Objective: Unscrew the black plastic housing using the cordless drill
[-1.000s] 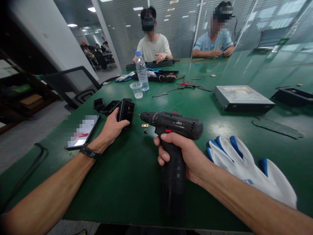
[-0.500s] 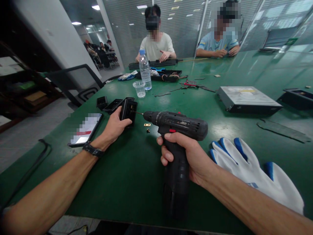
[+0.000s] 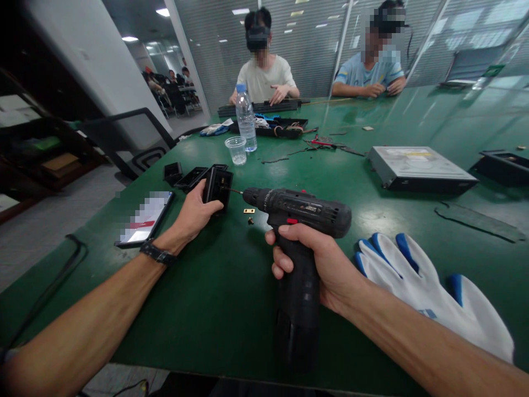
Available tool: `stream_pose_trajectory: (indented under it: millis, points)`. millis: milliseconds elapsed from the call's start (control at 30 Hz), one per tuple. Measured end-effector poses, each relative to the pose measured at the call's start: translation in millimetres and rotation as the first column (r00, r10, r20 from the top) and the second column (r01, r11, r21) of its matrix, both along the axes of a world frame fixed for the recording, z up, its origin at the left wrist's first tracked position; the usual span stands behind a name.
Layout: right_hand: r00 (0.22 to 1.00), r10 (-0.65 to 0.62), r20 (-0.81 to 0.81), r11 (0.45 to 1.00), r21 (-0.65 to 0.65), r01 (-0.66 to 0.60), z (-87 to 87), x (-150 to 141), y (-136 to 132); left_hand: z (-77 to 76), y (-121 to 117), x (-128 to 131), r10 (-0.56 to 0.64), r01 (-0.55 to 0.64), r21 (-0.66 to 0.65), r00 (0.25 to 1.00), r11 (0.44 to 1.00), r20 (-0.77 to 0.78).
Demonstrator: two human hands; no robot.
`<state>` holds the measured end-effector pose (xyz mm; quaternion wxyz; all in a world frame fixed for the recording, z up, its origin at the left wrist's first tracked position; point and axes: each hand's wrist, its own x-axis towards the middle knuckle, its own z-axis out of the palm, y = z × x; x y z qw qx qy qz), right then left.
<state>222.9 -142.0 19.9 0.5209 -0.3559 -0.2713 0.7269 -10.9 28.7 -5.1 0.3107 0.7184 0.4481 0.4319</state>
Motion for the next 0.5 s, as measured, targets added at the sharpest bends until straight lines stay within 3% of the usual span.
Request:
stream_pose_trajectory:
  millis: [500]
  points:
    - [1.0, 0.014, 0.011, 1.0, -0.01, -0.014, 0.6, 0.0, -0.6, 0.4, -0.1, 1.2, 0.015, -0.015, -0.009, 1.0, 1.0, 0.013]
